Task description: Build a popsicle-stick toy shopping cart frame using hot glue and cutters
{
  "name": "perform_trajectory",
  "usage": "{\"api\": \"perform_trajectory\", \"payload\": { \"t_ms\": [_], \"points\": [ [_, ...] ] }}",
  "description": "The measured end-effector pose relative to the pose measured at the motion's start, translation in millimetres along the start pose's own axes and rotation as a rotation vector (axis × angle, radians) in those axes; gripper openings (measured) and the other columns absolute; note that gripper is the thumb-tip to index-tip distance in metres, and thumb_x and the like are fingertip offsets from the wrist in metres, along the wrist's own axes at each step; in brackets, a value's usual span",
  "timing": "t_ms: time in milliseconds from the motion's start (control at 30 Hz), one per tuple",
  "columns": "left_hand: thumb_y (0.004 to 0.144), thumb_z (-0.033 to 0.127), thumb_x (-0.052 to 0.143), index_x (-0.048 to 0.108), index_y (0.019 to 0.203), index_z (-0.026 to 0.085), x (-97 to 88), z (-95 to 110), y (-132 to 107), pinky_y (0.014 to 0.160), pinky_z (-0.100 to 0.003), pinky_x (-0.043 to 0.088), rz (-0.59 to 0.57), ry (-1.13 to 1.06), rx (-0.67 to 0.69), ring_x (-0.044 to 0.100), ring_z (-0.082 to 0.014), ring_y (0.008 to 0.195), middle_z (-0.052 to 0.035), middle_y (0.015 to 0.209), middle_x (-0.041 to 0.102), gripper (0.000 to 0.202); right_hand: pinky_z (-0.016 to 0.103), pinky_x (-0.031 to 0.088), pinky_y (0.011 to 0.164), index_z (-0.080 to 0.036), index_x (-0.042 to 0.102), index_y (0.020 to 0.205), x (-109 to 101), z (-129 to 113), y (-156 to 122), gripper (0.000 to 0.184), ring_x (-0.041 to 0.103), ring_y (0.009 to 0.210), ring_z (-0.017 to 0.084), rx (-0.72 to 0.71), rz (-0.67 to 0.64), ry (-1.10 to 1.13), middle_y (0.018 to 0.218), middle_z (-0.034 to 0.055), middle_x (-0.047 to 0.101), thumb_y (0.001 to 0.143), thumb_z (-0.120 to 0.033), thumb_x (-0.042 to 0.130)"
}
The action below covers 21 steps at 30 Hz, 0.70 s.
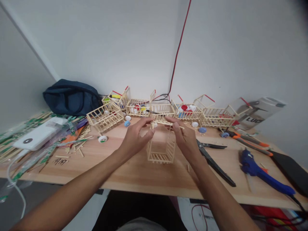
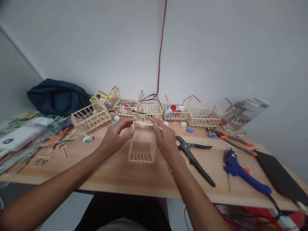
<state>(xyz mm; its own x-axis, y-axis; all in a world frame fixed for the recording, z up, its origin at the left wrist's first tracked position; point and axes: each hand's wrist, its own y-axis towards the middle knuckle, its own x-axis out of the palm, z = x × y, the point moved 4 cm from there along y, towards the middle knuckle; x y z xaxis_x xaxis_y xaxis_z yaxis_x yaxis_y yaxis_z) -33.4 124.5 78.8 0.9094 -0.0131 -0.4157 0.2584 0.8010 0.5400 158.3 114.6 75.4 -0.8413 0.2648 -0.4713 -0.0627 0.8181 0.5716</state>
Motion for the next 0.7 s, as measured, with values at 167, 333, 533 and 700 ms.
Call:
{"api": "perform_trajectory", "payload": {
  "t_ms": [167,333,533,700],
  "points": [
    [0.082,0.026,0.057,0.06,0.11,0.019,6.6,-16.8,7.0,0.096,-0.038,0.048,-0.019,-0.211,-0.129,0.064,-0.0216,0.106,-0.0076,0.114,0.068,0.029,0.031,0.051,0.075,-0.021,0.068,0.116,3.3,0.9,7.1,0.048,0.071,0.084,0.021,0.085,-0.029,-0.068,0.087,0.006,0.076,0.099,-0.049,0.033],
    [0.081,0.028,0.058,0.06,0.106,0.018,7.0,-24.9,9.0,0.096,-0.039,0.048,-0.036,-0.27,-0.157,0.064,-0.0228,0.107,-0.0072,0.109,0.07,0.028,0.034,0.049,0.074,-0.021,0.07,0.11,10.2,6.9,9.0,0.049,0.07,0.082,0.023,0.097,-0.023,-0.07,0.084,0.007,0.075,0.098,-0.052,0.033],
    [0.08,0.028,0.058,0.059,0.106,0.017,7.2,-28.3,9.8,0.097,-0.039,0.047,-0.04,-0.299,-0.163,0.064,-0.0227,0.107,-0.0074,0.11,0.071,0.029,0.033,0.048,0.072,-0.023,0.069,0.111,13.6,7.6,6.8,0.048,0.069,0.08,0.022,0.091,-0.014,-0.06,0.083,0.0061,0.074,0.099,-0.051,0.032],
    [0.078,0.028,0.057,0.059,0.104,0.017,7.5,-31.1,10.1,0.095,-0.037,0.048,-0.028,-0.297,-0.188,0.064,-0.0222,0.106,-0.0064,0.107,0.071,0.028,0.03,0.046,0.069,-0.022,0.07,0.11,13.9,1.9,5.8,0.05,0.069,0.079,0.021,0.064,-0.004,-0.1,0.08,0.0055,0.074,0.099,-0.051,0.03]
  ]
}}
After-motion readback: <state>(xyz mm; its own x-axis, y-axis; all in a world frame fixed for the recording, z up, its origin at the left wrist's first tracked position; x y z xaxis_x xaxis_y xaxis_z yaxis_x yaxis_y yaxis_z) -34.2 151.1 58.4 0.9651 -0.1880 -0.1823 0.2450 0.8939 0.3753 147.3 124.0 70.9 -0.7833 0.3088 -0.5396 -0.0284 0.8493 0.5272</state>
